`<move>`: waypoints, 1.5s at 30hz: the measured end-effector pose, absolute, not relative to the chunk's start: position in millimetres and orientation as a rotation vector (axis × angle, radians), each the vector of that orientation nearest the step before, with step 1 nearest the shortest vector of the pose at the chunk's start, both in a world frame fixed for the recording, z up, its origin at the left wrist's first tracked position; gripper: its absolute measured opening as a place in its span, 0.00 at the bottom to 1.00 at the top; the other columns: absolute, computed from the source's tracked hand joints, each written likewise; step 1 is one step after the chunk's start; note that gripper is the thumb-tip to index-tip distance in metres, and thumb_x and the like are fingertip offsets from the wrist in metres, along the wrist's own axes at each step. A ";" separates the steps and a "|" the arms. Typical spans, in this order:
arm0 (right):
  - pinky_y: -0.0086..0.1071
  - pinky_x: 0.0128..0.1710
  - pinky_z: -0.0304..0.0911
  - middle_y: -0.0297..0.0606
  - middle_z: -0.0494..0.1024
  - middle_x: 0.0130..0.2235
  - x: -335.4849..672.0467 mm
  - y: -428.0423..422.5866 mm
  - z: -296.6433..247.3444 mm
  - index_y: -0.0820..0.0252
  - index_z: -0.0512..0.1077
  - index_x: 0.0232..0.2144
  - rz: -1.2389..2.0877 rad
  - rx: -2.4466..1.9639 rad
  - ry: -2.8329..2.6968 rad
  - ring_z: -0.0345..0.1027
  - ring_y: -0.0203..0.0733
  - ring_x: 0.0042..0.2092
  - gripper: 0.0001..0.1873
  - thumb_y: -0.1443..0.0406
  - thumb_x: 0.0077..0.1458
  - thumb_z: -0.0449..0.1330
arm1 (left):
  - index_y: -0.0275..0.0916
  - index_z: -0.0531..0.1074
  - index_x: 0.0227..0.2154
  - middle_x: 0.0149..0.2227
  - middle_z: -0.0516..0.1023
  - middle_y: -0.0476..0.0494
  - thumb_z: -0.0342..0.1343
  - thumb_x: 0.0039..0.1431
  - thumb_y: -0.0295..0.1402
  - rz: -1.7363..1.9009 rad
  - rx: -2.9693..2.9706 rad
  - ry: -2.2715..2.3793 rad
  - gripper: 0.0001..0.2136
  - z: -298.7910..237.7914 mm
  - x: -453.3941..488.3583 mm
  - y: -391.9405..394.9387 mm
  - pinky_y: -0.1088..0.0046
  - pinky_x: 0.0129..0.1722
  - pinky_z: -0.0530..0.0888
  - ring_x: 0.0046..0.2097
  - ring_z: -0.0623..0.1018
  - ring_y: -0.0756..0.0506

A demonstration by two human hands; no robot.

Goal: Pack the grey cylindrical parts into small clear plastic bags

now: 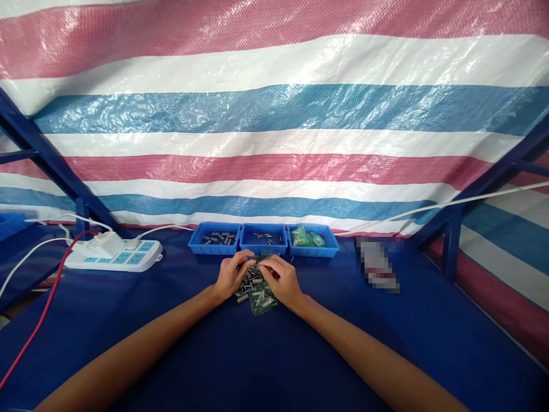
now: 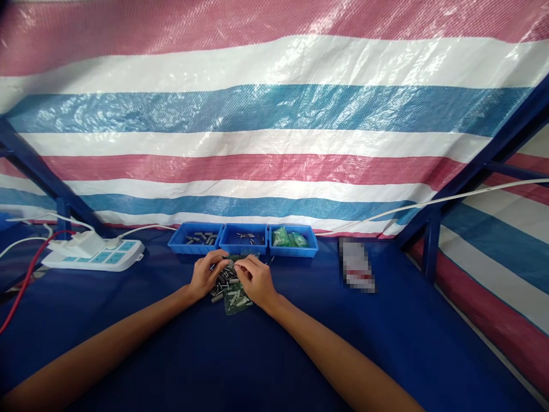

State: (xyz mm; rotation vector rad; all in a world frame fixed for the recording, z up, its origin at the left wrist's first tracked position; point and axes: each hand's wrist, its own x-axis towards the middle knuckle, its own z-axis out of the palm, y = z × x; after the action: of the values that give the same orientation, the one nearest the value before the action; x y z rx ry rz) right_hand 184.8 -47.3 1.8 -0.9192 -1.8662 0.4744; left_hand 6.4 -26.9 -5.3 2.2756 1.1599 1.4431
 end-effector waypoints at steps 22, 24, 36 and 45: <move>0.26 0.19 0.51 0.28 0.59 0.18 189.4 -25.5 12.1 0.64 0.72 0.41 0.960 -1.060 -1.358 0.53 0.33 0.20 0.18 0.56 0.56 0.54 | 0.38 0.63 0.44 0.37 0.71 0.45 0.44 0.64 0.34 1.382 2.162 1.026 0.09 4.7 8.4 -30.8 0.80 0.23 0.64 0.21 0.65 0.56; 0.27 0.21 0.53 0.28 0.62 0.19 188.9 -27.2 15.0 0.62 0.71 0.45 0.921 -1.065 -1.458 0.55 0.33 0.21 0.18 0.58 0.56 0.54 | 0.38 0.63 0.44 0.37 0.71 0.45 0.44 0.64 0.34 1.386 2.156 1.018 0.09 4.7 8.4 -30.6 0.80 0.23 0.65 0.21 0.65 0.56; 0.28 0.26 0.51 0.34 0.72 0.24 193.9 -26.0 7.9 0.59 0.74 0.30 0.284 -1.381 -1.997 0.64 0.37 0.26 0.04 0.66 0.52 0.59 | 0.37 0.65 0.43 0.35 0.72 0.46 0.45 0.64 0.33 1.375 2.181 1.040 0.08 6.0 9.4 -30.6 0.79 0.25 0.66 0.24 0.69 0.54; 0.28 0.26 0.48 0.32 0.72 0.23 190.3 -27.3 0.4 0.58 0.72 0.29 0.271 -1.449 -1.992 0.64 0.37 0.26 0.03 0.66 0.53 0.58 | 0.38 0.65 0.42 0.35 0.72 0.46 0.45 0.64 0.33 1.339 2.213 1.077 0.08 6.3 10.1 -30.9 0.78 0.27 0.67 0.26 0.71 0.53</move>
State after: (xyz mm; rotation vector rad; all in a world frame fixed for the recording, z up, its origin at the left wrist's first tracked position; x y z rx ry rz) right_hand 190.3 -27.3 0.4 -1.4494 -1.9920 0.2714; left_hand 10.1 -30.9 6.3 2.2134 1.0766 1.3385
